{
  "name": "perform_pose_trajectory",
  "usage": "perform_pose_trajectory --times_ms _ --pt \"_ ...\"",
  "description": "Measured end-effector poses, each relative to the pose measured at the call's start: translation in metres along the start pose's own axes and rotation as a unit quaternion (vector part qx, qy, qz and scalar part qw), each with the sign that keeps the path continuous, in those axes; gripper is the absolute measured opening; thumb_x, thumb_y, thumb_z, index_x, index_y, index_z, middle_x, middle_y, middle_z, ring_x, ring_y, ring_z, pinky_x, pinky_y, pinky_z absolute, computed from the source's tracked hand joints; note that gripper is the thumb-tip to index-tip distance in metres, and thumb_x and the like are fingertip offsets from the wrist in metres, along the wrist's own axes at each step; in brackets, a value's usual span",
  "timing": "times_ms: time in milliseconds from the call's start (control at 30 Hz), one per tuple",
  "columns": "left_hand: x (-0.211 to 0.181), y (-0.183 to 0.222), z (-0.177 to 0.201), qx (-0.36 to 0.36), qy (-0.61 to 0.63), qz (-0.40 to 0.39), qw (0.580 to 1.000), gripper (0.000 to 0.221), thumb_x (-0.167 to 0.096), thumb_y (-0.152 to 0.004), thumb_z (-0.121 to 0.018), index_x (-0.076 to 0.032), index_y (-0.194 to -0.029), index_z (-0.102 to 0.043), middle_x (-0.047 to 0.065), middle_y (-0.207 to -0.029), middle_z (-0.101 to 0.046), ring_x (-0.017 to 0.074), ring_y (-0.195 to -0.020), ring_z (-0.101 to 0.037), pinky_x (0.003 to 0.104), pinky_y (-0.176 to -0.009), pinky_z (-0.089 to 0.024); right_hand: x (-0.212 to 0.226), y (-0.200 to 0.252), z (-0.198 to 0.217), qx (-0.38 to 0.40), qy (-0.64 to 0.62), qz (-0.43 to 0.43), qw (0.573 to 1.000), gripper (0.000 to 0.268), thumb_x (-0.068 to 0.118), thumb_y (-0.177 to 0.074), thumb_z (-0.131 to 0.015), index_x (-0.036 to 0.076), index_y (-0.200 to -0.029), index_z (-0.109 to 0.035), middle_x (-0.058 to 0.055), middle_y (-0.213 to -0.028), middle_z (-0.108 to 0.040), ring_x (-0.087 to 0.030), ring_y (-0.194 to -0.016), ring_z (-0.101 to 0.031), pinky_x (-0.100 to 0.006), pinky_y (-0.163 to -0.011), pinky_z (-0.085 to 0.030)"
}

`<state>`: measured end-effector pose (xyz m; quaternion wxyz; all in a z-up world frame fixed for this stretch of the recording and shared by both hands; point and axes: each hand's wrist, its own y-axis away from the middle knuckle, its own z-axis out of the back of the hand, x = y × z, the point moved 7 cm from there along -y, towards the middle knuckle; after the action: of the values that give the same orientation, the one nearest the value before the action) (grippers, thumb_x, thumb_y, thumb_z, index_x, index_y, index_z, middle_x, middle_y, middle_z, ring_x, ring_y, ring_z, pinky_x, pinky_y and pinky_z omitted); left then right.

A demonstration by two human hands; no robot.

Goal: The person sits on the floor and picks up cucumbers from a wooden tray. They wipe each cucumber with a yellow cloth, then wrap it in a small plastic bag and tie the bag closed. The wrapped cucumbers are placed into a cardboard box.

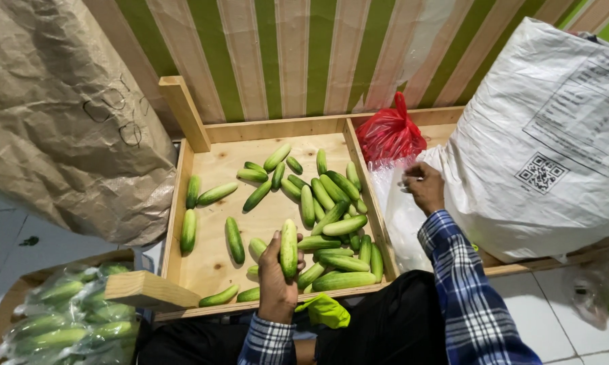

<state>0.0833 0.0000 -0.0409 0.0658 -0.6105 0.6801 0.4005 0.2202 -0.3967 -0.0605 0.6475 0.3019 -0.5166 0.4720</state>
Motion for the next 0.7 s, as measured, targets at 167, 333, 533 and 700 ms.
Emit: perform_pose_trajectory --times_ms 167,333,533,700 --pt "0.005 -0.001 -0.016 0.028 -0.039 -0.004 0.999 0.037 -0.033 -0.097 -0.062 0.0 -0.112 -0.068 0.015 -0.09 -0.071 0.0145 -0.053 -0.054 0.025 -0.044 -0.044 0.048 0.016 -0.047 0.016 0.061 0.132 0.989 0.018 -0.01 -0.087 -0.06 0.006 -0.092 -0.067 -0.012 -0.096 -0.071 -0.024 -0.087 -0.073 -0.033 -0.076 -0.067" --pt "0.009 -0.009 -0.025 0.042 -0.038 0.001 0.998 0.033 -0.028 -0.097 -0.063 0.0 -0.113 -0.065 0.018 -0.091 -0.071 0.0147 -0.052 -0.053 0.024 -0.042 -0.04 0.086 0.042 -0.082 0.059 0.091 0.221 0.969 0.028 -0.016 -0.079 -0.062 0.01 -0.084 -0.073 -0.008 -0.096 -0.069 -0.02 -0.091 -0.066 -0.031 -0.081 -0.061" --pt "0.019 -0.026 -0.029 0.049 -0.04 -0.026 0.998 0.029 -0.029 -0.097 -0.069 0.0 -0.103 -0.07 0.02 -0.09 -0.076 0.0229 -0.06 -0.071 0.031 -0.049 -0.057 0.122 0.09 -0.121 0.139 0.09 0.217 0.962 0.036 -0.002 -0.084 -0.051 0.008 -0.101 -0.081 -0.021 -0.108 -0.073 -0.039 -0.107 -0.07 -0.047 -0.095 -0.056" --pt "0.034 -0.046 -0.021 0.02 -0.037 -0.038 0.998 0.031 -0.029 -0.095 -0.074 -0.002 -0.11 -0.067 0.018 -0.097 -0.076 0.0262 -0.071 -0.074 0.034 -0.059 -0.061 0.146 0.132 -0.145 0.241 0.075 0.072 0.965 0.047 0.045 -0.098 -0.058 0.005 -0.109 -0.079 -0.019 -0.125 -0.072 -0.041 -0.122 -0.064 -0.054 -0.107 -0.048"
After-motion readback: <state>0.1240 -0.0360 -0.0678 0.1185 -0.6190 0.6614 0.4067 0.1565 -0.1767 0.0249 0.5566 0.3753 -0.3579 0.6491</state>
